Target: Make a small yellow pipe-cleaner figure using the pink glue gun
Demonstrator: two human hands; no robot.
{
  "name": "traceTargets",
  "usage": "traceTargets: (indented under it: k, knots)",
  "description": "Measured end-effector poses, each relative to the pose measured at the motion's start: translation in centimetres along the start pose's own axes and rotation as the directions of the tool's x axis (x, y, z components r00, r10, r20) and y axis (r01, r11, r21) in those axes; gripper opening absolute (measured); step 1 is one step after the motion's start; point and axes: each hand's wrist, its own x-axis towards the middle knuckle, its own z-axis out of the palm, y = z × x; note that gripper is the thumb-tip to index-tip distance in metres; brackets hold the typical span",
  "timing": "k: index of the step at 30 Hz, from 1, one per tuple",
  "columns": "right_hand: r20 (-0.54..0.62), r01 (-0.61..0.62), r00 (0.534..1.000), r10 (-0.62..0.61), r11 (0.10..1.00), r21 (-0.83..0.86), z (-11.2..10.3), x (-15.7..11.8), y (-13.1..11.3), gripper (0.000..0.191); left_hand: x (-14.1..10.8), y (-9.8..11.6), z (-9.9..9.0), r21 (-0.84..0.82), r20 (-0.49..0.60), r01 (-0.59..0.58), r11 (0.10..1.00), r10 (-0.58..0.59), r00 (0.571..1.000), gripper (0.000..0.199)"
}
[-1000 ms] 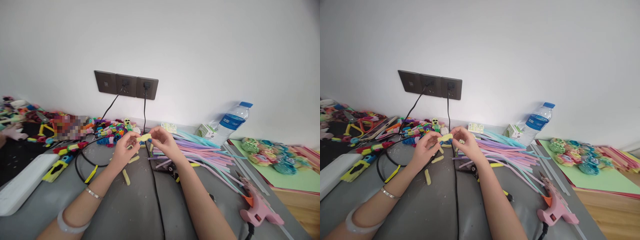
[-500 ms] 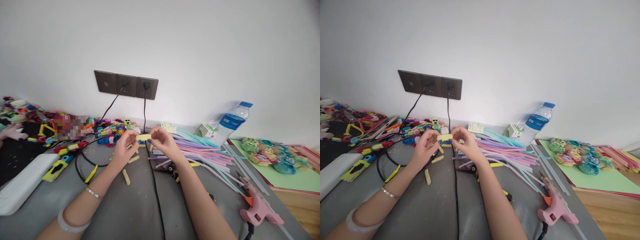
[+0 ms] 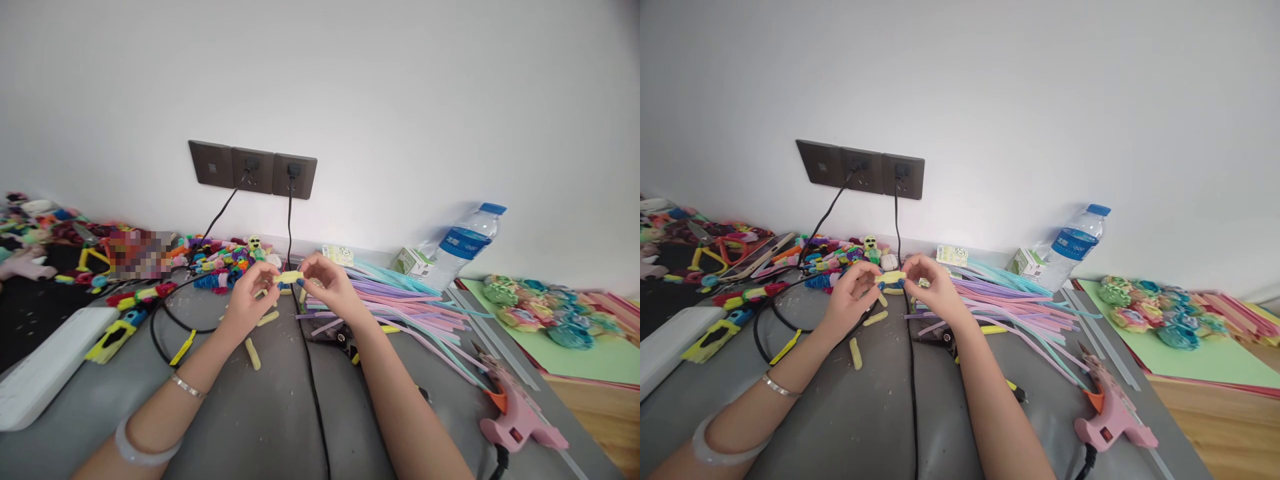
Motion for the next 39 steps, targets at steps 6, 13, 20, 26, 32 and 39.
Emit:
traceTargets:
  k: [6, 13, 20, 26, 32, 39]
  knots:
    - [-0.009, 0.011, 1.000, -0.011, 1.000, -0.010, -0.03, 0.02, 0.01, 0.011, -0.03, 0.48, 0.07, -0.011, -0.003, 0.001, 1.000, -0.001, 1.000, 0.010]
    - [-0.016, 0.013, 1.000, -0.013, 1.000, 0.015, -0.02, -0.03, 0.01, 0.011, -0.08, 0.20, 0.13, -0.026, -0.040, 0.020, 0.999, -0.021, 0.999, 0.016]
    - [-0.016, 0.015, 1.000, -0.015, 1.000, -0.010, -0.09, 0.00, -0.14, 0.009, -0.09, -0.27, -0.10, -0.031, -0.013, 0.000, 1.000, 0.000, 1.000, 0.011]
    - [-0.010, 0.010, 1.000, -0.010, 1.000, 0.004, -0.03, -0.07, -0.28, 0.009, 0.01, -0.29, -0.12, -0.051, -0.030, -0.025, 0.998, 0.024, 0.999, 0.012]
    - [-0.019, -0.003, 1.000, 0.003, 1.000, 0.001, -0.04, -0.01, -0.08, 0.017, 0.10, -0.11, -0.03, -0.029, -0.079, -0.039, 0.999, 0.037, 0.996, 0.017]
    - [-0.013, 0.007, 1.000, -0.007, 1.000, 0.012, -0.08, 0.01, -0.11, 0.014, 0.04, -0.15, -0.05, -0.019, -0.092, -0.050, 0.999, 0.048, 0.995, 0.018]
